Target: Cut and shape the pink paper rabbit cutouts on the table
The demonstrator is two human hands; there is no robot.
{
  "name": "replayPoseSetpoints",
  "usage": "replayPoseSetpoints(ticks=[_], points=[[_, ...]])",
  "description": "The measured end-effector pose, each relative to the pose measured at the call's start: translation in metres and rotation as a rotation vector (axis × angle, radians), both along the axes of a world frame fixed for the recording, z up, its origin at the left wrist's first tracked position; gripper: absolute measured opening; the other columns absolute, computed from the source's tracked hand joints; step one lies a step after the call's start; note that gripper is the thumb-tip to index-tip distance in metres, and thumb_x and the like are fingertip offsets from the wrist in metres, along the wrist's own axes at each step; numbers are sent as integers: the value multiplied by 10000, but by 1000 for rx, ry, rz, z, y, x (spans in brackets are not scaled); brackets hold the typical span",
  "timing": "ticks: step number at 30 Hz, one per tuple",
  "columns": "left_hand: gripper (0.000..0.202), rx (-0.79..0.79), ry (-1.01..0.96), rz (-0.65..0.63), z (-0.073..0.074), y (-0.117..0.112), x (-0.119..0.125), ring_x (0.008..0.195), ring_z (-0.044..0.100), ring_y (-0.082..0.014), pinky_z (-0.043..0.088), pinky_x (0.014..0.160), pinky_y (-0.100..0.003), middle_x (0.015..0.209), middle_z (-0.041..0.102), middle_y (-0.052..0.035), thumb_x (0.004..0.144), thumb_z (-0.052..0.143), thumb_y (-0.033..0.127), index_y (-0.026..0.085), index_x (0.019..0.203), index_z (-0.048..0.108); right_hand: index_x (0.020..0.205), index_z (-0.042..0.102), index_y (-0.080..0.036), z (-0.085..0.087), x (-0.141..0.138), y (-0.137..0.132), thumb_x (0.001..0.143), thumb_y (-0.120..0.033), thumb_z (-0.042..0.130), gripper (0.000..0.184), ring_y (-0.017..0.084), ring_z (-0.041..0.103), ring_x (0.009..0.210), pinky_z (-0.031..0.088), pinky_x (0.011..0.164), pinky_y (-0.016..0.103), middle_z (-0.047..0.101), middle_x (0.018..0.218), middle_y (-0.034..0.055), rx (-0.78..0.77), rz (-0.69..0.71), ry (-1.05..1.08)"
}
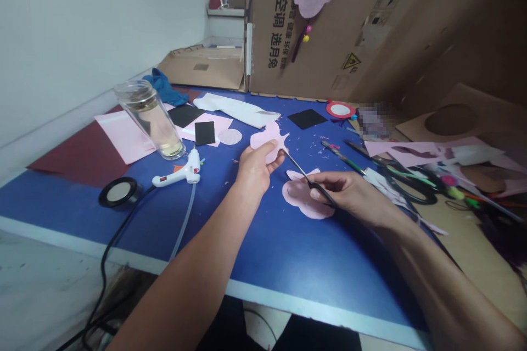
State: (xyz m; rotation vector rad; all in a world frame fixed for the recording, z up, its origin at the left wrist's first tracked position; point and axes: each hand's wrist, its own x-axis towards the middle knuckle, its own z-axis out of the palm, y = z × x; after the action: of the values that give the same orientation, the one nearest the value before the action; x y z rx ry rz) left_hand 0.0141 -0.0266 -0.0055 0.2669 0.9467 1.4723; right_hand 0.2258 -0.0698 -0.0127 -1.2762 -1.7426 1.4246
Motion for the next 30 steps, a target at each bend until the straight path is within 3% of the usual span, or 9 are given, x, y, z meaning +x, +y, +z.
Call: replayPoseSetpoints(ticks=[8,21,30], points=[[290,-14,-36,11,0,1,0,658,713,-155,612,622,-256,847,751,-48,779,817,48,175,997,675,1182,840,-260,-1,2,0,792,-594,845,514,269,687,852,533,698,363,785,888,61,16,-1,-9],[225,5,9,3,-1,1,0,664,735,-174,606,626,-267,820,758,-56,787,805,52,165,927,670,1223,810,-288,-2,6,1,831,-574,828,485,229,676,825,507,685,338,790,979,49,-39,43,7],[227,19,31,-10,-2,1,0,672,737,-174,607,654,-279,842,764,-69,782,812,59,158,935,677,1204,824,-286,4,4,-1,813,-609,826,507,261,683,850,521,705,367,786,883,54,-23,25,-7]])
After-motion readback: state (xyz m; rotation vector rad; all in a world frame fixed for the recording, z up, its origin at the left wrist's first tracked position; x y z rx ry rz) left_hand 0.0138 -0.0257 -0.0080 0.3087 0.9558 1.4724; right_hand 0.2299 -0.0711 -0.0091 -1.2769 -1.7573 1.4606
